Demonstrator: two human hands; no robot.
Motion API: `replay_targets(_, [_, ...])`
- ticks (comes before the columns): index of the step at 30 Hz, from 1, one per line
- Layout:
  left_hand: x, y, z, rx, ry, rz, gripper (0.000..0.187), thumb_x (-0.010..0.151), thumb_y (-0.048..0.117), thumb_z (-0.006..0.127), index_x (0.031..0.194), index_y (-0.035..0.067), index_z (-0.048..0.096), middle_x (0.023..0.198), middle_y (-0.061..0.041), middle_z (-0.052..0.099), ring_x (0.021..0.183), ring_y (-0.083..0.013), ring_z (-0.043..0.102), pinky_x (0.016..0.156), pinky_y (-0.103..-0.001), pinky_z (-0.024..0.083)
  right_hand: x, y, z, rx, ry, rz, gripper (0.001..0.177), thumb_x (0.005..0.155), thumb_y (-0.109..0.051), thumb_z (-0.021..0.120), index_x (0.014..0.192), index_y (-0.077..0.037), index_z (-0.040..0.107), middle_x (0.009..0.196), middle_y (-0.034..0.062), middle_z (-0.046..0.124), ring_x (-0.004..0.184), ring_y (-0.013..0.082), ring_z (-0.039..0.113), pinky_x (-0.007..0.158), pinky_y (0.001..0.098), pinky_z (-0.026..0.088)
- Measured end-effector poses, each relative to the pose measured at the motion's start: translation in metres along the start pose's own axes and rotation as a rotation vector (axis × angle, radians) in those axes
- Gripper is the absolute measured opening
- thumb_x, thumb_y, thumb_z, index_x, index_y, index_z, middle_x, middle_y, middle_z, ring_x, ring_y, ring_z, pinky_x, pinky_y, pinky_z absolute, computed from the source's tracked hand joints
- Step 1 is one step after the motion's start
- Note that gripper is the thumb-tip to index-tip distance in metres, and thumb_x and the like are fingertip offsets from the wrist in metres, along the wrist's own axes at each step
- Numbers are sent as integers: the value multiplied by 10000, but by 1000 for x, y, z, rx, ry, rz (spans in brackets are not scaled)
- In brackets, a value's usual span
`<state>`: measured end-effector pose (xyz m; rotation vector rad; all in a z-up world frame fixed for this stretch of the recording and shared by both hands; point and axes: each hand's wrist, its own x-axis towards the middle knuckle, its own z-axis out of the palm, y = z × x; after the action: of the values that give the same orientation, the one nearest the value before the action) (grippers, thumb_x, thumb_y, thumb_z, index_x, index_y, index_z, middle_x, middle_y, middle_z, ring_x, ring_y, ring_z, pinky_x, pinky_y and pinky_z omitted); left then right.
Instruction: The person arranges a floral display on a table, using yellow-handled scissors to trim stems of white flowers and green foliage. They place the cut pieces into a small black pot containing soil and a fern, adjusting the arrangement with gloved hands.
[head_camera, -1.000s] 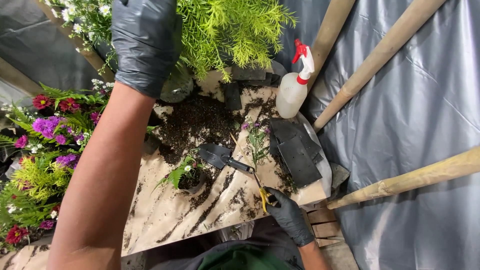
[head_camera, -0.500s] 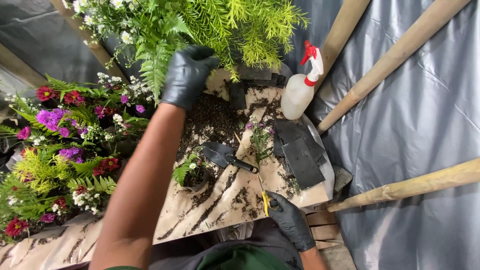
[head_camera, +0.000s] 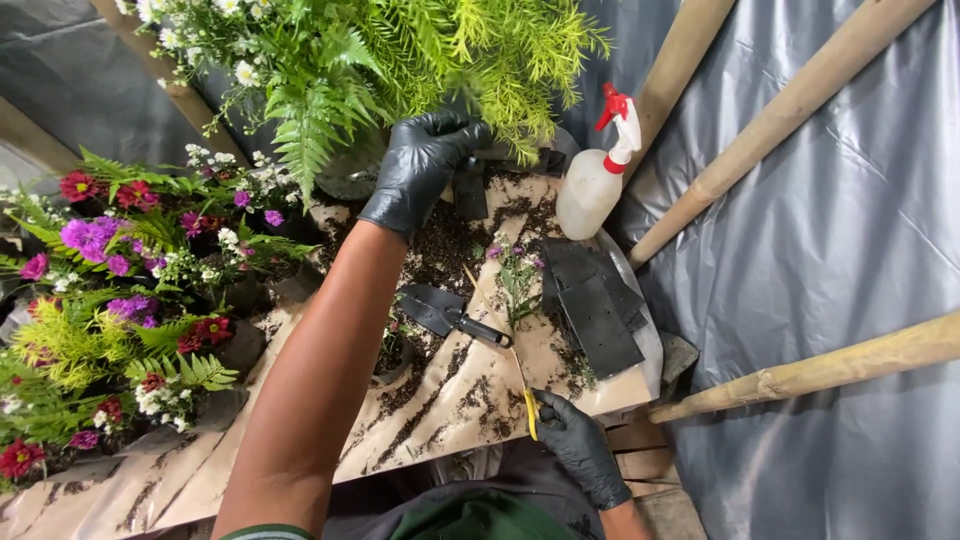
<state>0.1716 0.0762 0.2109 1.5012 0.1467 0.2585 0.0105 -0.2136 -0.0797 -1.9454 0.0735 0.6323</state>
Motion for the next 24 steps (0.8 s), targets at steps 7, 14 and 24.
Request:
replay_targets(7, [-12, 11, -28, 324, 32, 42, 247, 809, 242, 829, 997, 83, 806, 856, -35, 804, 722, -125, 725, 682, -264, 593, 10, 10, 9, 43, -36, -29, 543, 884, -123, 772, 1402, -277, 722, 981, -13, 643, 901, 112, 601, 835, 234, 536])
replay_targets(14, [-6, 24, -62, 463, 128, 142, 276, 855, 270, 797, 1048, 72, 795, 868, -54, 804, 616, -135, 699, 624, -292, 612, 3, -4, 11, 85, -50, 39, 529, 883, -88, 753, 1390, -241, 740, 977, 7, 648, 895, 137, 621, 795, 247, 542])
replay_targets(24, [-1, 55, -78, 369, 223, 330, 49, 930, 154, 744, 921, 107, 758, 861, -29, 788, 686, -116, 702, 641, -251, 677, 17, 12, 15, 139, -61, 23, 542, 901, -63, 742, 1425, -201, 721, 970, 8, 598, 857, 142, 571, 768, 256, 522])
